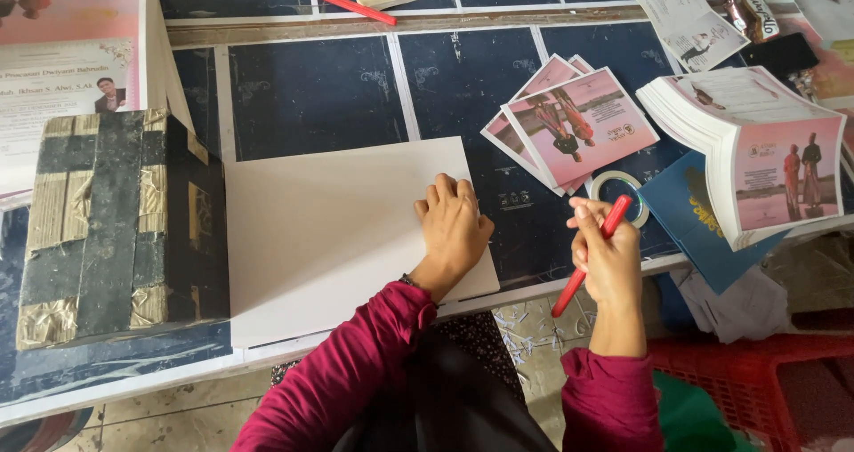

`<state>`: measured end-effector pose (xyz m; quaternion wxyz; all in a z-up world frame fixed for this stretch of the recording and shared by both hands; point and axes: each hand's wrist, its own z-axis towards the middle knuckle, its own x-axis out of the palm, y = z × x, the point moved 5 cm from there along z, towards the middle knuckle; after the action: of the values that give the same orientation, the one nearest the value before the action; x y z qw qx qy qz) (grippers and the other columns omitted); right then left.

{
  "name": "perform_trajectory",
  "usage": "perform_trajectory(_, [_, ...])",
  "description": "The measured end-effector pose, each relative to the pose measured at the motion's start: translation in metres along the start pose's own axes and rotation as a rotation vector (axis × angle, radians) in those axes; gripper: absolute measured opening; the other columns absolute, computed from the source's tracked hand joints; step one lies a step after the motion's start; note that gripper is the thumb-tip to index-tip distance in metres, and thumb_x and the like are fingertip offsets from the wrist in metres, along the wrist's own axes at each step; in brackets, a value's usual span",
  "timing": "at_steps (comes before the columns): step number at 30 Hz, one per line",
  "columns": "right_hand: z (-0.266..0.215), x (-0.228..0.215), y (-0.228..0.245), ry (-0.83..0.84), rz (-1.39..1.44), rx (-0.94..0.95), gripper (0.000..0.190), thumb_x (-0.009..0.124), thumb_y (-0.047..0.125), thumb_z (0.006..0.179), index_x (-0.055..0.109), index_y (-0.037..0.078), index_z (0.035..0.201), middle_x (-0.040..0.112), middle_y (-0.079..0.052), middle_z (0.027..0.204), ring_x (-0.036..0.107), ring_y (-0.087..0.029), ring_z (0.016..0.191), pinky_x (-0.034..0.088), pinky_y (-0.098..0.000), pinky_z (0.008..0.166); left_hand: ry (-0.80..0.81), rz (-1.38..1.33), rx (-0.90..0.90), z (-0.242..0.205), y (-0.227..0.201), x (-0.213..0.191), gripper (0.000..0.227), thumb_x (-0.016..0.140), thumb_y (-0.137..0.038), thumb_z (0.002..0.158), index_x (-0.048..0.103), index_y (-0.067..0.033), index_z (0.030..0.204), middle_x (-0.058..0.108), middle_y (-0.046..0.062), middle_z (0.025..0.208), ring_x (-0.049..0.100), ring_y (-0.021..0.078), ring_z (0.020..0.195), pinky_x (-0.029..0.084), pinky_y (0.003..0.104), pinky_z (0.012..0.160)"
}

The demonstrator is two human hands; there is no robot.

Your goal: The person places a pink booklet onto a white sheet of paper on a table, presses down on the booklet with their hands, and then moves the booklet to a stack on the right. This process is repeated multiple times.

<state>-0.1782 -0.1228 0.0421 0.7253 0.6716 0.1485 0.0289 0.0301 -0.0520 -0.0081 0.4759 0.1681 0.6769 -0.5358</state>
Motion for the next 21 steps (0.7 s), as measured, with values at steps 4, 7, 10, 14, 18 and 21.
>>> perform_trajectory(4, [-0.006, 0.001, -0.005, 0.053, 0.056, 0.025, 0.024, 0.060, 0.010, 0.107, 0.066, -0.008, 0.122, 0.064, -0.020, 0.086, 0.044, -0.006, 0.039, 0.033, -0.0179, 0.032, 0.024, -0.078, -0.030, -0.001, 0.000, -0.002, 0.035, 0.075, -0.016, 0.080, 0.045, -0.0141, 0.097, 0.039, 0.008, 0.115, 0.045, 0.0330, 0.112, 0.031, 0.045, 0.092])
perform_trajectory(7, [-0.006, -0.003, -0.013, 0.077, 0.089, 0.040, 0.024, 0.060, 0.010, 0.107, 0.065, -0.008, 0.122, 0.063, -0.020, 0.086, 0.042, -0.006, 0.039, 0.032, -0.0175, 0.031, 0.019, -0.142, -0.045, -0.001, 0.001, -0.004, 0.038, 0.074, -0.011, 0.078, 0.042, -0.0159, 0.099, 0.040, 0.008, 0.114, 0.046, 0.0324, 0.111, 0.030, 0.045, 0.091])
perform_trajectory(10, [-0.007, -0.005, -0.015, 0.086, 0.105, 0.038, 0.024, 0.059, 0.009, 0.107, 0.065, -0.008, 0.122, 0.064, -0.020, 0.086, 0.040, -0.006, 0.038, 0.032, -0.0173, 0.031, 0.013, -0.175, -0.051, -0.001, 0.002, -0.008, 0.040, 0.074, -0.009, 0.078, 0.042, -0.0158, 0.101, 0.041, 0.009, 0.114, 0.046, 0.0323, 0.111, 0.030, 0.045, 0.091])
perform_trajectory(14, [-0.008, -0.006, -0.022, 0.093, 0.144, 0.049, 0.024, 0.060, 0.009, 0.106, 0.065, -0.008, 0.121, 0.063, -0.017, 0.083, 0.039, -0.005, 0.036, 0.030, -0.0171, 0.029, 0.021, -0.180, -0.035, -0.001, 0.000, -0.010, 0.042, 0.076, -0.010, 0.078, 0.042, -0.0150, 0.102, 0.042, 0.009, 0.113, 0.047, 0.0340, 0.110, 0.031, 0.046, 0.091])
perform_trajectory(18, [-0.023, 0.023, -0.023, 0.190, 0.107, 0.149, 0.022, 0.067, 0.012, 0.100, 0.071, -0.008, 0.108, 0.046, -0.003, 0.051, 0.033, -0.003, 0.033, 0.026, -0.0170, 0.027, 0.042, -0.120, -0.011, -0.001, -0.001, -0.013, 0.045, 0.078, -0.014, 0.081, 0.041, -0.0148, 0.106, 0.042, 0.010, 0.114, 0.047, 0.0350, 0.111, 0.031, 0.048, 0.091])
perform_trajectory(21, [-0.027, 0.060, -0.060, 0.300, -0.601, -0.038, 0.033, 0.079, 0.035, 0.092, 0.074, 0.003, 0.095, 0.073, -0.020, 0.081, 0.072, -0.040, 0.070, 0.054, -0.0438, 0.059, 0.026, -0.183, -0.030, -0.002, 0.005, -0.018, 0.044, 0.079, -0.020, 0.086, 0.042, -0.0143, 0.109, 0.043, 0.010, 0.113, 0.051, 0.0358, 0.110, 0.032, 0.048, 0.090])
